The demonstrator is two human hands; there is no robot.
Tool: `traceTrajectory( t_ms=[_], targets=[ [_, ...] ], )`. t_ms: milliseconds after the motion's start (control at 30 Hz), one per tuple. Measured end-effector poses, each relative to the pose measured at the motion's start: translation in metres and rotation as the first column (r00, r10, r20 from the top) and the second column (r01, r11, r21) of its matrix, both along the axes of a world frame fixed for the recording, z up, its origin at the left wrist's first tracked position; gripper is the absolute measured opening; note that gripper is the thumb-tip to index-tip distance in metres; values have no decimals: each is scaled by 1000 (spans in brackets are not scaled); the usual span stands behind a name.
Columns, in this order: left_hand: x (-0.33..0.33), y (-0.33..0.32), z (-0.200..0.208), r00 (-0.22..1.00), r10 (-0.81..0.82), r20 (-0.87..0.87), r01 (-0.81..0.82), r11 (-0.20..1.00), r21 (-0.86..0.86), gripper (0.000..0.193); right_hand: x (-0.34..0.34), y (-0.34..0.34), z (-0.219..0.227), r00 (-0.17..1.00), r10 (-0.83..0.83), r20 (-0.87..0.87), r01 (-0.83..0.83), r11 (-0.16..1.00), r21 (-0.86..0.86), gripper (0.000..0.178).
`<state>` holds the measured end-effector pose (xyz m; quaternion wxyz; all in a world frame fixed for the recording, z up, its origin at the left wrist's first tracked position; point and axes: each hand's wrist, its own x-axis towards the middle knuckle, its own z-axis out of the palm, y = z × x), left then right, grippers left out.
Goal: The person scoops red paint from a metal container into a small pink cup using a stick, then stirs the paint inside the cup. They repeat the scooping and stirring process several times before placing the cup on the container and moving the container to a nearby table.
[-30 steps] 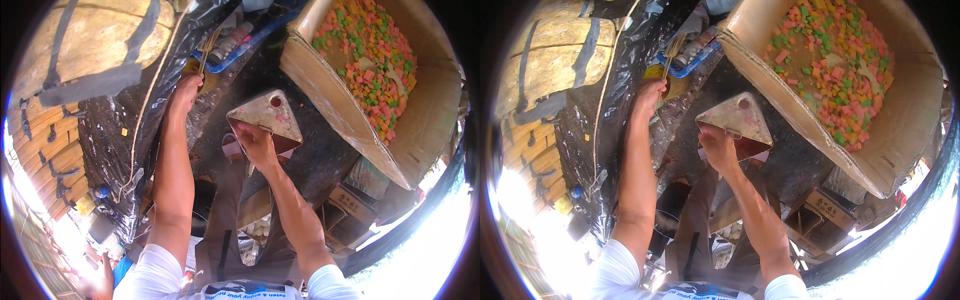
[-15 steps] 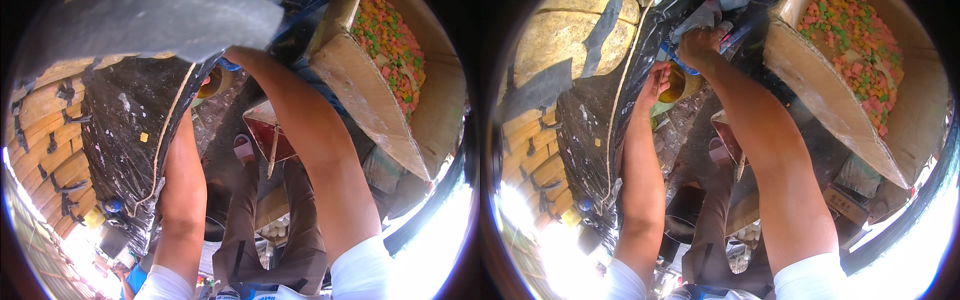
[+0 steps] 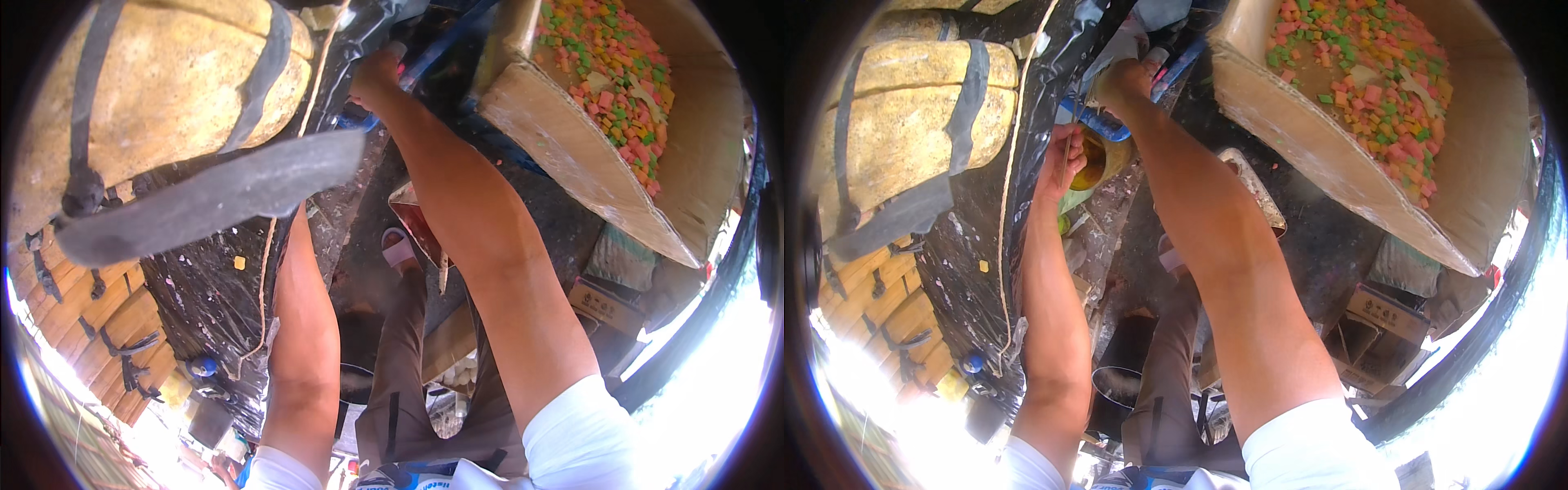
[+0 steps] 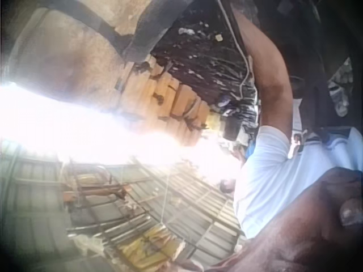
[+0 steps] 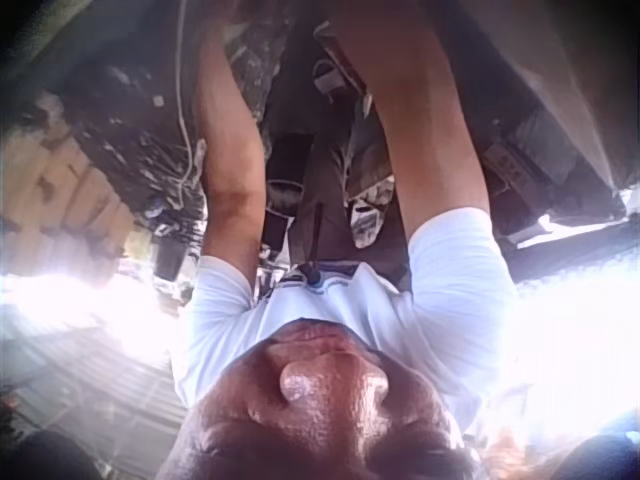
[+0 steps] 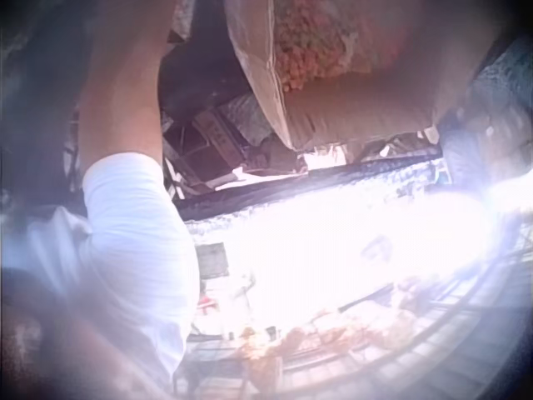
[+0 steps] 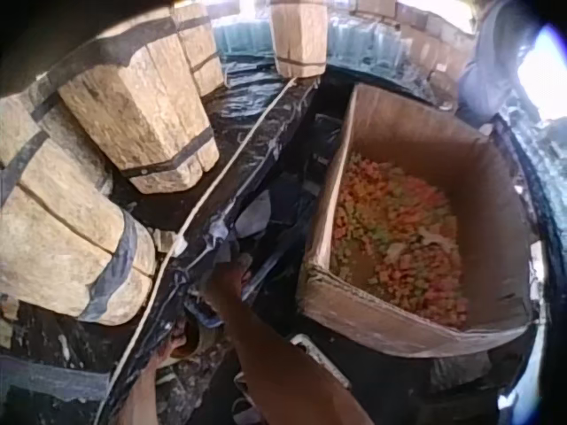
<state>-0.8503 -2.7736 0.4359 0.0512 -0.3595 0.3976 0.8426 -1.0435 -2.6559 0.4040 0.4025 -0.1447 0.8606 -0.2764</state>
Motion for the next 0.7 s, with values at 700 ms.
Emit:
traceTrajectory(
  t_ms=[700],
  targets=[
    [22,103,68,965,-12,263,148,849,-508,17,65,83,35,525,-199,828,593,783,-188,9]
  ],
)
